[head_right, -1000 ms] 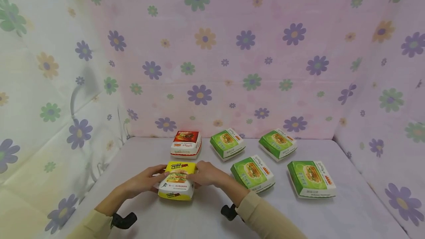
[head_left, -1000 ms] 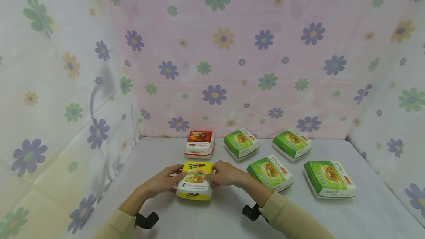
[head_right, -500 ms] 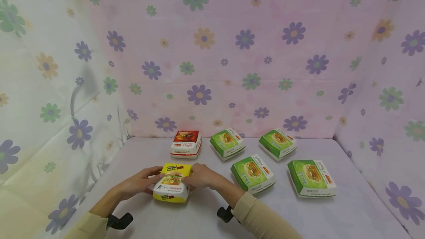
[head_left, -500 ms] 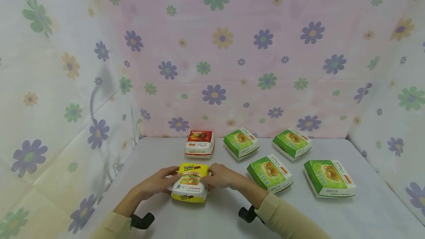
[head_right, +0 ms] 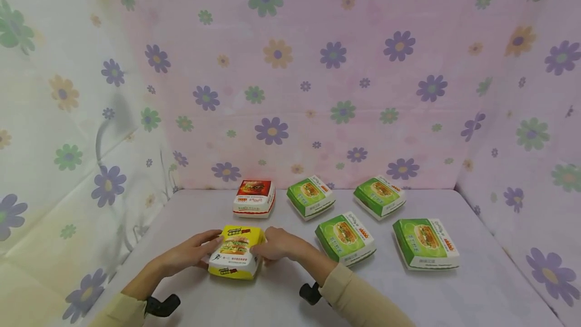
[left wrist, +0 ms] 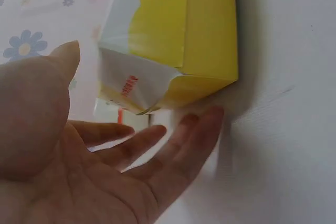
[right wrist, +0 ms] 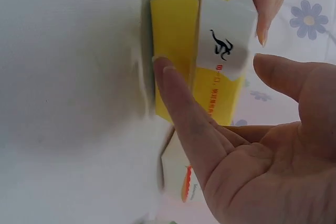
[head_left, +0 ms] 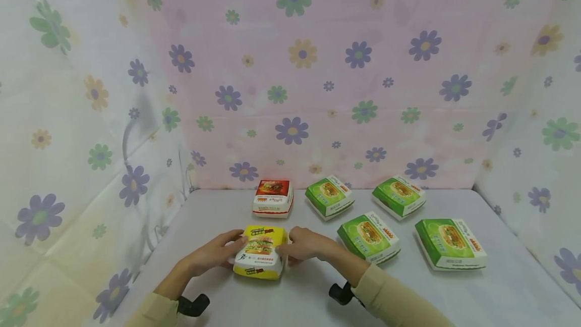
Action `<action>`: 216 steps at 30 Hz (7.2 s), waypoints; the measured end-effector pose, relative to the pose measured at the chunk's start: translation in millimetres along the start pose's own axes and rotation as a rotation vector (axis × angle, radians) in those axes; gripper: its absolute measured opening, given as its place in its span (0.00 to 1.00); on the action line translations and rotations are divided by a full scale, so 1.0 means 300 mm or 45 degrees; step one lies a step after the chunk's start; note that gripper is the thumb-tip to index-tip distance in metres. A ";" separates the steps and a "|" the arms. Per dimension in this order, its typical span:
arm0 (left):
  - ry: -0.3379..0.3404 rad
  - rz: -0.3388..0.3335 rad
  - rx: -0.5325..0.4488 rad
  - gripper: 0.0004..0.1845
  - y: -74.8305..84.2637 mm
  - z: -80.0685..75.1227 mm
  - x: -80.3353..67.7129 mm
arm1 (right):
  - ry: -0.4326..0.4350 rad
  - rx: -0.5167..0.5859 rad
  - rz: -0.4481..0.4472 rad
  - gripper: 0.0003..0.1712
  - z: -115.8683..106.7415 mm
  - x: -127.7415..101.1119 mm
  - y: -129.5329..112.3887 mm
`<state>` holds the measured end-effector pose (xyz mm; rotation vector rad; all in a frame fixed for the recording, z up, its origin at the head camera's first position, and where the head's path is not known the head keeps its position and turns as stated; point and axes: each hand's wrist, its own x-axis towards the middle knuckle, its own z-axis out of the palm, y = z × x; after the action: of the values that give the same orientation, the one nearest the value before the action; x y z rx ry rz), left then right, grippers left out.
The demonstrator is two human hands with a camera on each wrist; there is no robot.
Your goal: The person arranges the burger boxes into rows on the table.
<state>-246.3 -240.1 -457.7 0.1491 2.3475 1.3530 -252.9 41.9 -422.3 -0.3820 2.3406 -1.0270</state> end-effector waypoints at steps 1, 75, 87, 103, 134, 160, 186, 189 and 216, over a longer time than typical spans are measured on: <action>0.012 0.004 0.018 0.41 0.005 -0.004 -0.002 | -0.006 -0.004 -0.001 0.19 -0.005 -0.004 0.000; 0.097 0.225 0.034 0.39 0.451 0.323 0.249 | 0.319 -0.308 -0.172 0.39 -0.604 -0.241 0.282; 0.288 0.023 -0.296 0.46 0.478 0.421 0.363 | 0.308 -0.196 -0.115 0.39 -0.650 -0.108 0.272; 0.505 -0.147 -0.354 0.51 0.446 0.537 0.517 | 0.256 -0.286 0.052 0.38 -0.624 0.049 0.256; 0.419 -0.167 -0.350 0.44 0.439 0.553 0.525 | 0.186 -0.119 0.134 0.30 -0.578 0.107 0.270; 0.446 -0.108 -0.265 0.40 0.421 0.519 0.527 | 0.239 -0.079 0.241 0.38 -0.598 0.058 0.260; 0.499 -0.118 -0.409 0.31 0.404 0.504 0.570 | 0.238 -0.418 0.069 0.24 -0.580 0.084 0.289; 0.496 -0.130 -0.459 0.31 0.392 0.496 0.590 | 0.248 -0.429 0.095 0.22 -0.569 0.079 0.281; 0.402 -0.186 -0.405 0.48 0.440 0.540 0.509 | 0.145 -0.278 0.096 0.37 -0.605 0.083 0.319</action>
<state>-332.9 3.4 -463.3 -0.3471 2.2885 1.7554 -383.4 201.1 -401.7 -0.3212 2.5582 -0.7785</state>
